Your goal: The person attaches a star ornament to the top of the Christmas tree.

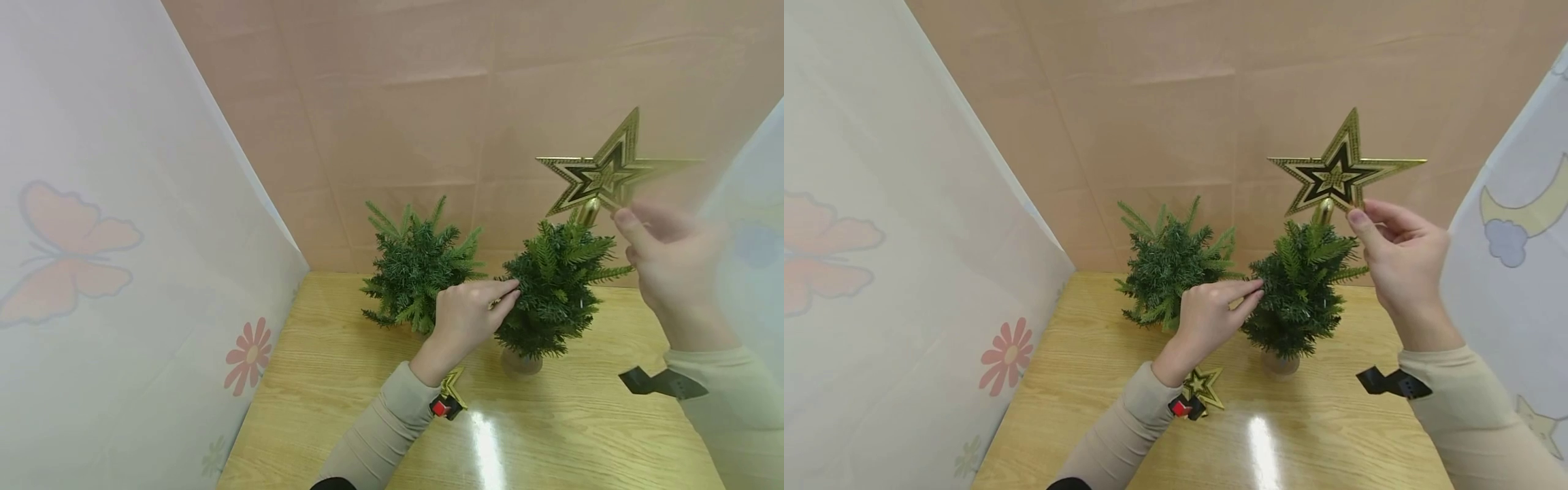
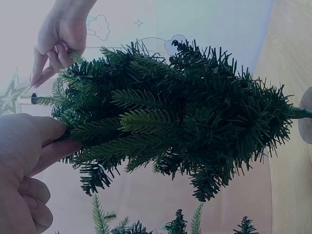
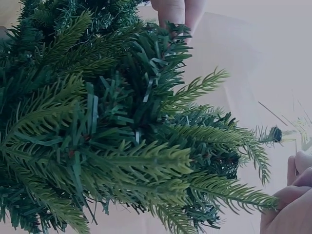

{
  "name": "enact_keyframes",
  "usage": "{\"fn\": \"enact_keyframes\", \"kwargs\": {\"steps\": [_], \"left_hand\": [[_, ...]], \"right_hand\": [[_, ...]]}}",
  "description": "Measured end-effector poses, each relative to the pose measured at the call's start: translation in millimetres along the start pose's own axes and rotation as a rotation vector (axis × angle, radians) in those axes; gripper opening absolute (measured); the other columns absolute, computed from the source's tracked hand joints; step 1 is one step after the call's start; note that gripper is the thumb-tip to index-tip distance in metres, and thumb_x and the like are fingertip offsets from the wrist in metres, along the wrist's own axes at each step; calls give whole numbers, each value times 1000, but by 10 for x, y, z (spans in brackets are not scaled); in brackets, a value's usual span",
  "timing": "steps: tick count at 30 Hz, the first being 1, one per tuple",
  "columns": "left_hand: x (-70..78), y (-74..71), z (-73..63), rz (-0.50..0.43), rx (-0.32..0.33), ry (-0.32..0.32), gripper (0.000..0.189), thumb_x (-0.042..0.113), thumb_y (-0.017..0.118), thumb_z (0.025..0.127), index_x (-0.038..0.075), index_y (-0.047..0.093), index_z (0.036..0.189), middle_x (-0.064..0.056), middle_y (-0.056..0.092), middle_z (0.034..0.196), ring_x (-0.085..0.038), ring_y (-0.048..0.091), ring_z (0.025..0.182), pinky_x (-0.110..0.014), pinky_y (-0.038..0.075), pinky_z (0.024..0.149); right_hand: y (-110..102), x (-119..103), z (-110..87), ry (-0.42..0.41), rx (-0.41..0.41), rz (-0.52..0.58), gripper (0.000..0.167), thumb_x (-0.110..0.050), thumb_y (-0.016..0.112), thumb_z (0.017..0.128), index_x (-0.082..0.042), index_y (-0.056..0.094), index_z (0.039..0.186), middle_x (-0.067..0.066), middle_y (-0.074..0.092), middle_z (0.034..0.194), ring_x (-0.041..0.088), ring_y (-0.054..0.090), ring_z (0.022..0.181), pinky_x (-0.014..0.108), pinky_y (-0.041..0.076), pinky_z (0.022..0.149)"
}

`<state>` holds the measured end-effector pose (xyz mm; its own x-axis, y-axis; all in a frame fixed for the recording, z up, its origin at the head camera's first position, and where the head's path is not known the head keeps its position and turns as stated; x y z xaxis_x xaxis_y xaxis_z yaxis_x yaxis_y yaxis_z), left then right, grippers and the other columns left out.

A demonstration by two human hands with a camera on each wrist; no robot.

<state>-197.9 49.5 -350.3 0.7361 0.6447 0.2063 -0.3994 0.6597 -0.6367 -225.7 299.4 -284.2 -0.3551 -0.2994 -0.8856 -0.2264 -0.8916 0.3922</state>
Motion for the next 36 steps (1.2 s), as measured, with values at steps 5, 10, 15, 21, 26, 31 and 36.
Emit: {"fn": "enact_keyframes", "kwargs": {"steps": [5,10,15,21,26,31,36], "left_hand": [[2,5,-3,10,-1,3,19,31,72,101,24,82,115,6,79,99,0,62,53,-15,14,40],[5,11,-5,10,-4,6,19,31,71,102,24,82,116,6,80,99,0,61,52,-15,14,40],[-2,13,-2,8,2,3,19,31,71,102,24,82,116,6,79,99,0,62,53,-15,14,40],[-6,24,-3,9,1,1,20,31,71,102,24,82,116,6,79,99,0,60,51,-14,14,40],[8,8,1,12,-4,-9,21,31,72,101,23,81,118,5,80,100,0,55,47,-15,13,40],[17,-6,4,31,-13,-26,23,33,71,101,23,81,119,5,79,102,1,51,45,-16,12,40],[21,-13,9,25,-19,-34,24,34,71,101,23,81,120,4,79,103,1,49,45,-16,11,40]], "right_hand": [[-17,29,-11,-21,-31,-47,19,8,78,89,0,79,106,5,77,92,10,57,52,16,47,48],[-10,25,-14,-60,-46,-57,17,10,76,89,2,79,104,6,77,87,9,56,50,15,46,47],[-20,27,-19,-61,-42,-51,17,11,76,89,2,79,103,6,77,86,9,56,50,15,45,46],[-46,31,-17,-39,-30,-25,17,11,76,89,3,79,104,7,78,90,9,53,48,16,42,43],[-66,20,-44,-53,-11,16,17,14,74,89,5,79,103,8,78,90,7,50,45,16,39,41],[-51,-20,-72,-85,-26,57,17,16,74,88,9,78,103,9,78,89,7,43,41,17,32,39],[-56,-54,-88,-127,-40,96,16,19,70,89,14,76,104,12,78,84,9,28,35,22,15,39]]}}
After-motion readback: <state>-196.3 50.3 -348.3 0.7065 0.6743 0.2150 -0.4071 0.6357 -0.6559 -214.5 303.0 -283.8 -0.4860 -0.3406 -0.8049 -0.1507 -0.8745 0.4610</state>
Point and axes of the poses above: each hand's wrist, its own z-axis towards the middle knuckle, its own y-axis out of the palm, x = y × z, the point moved 7 cm from there along z, towards the middle knuckle
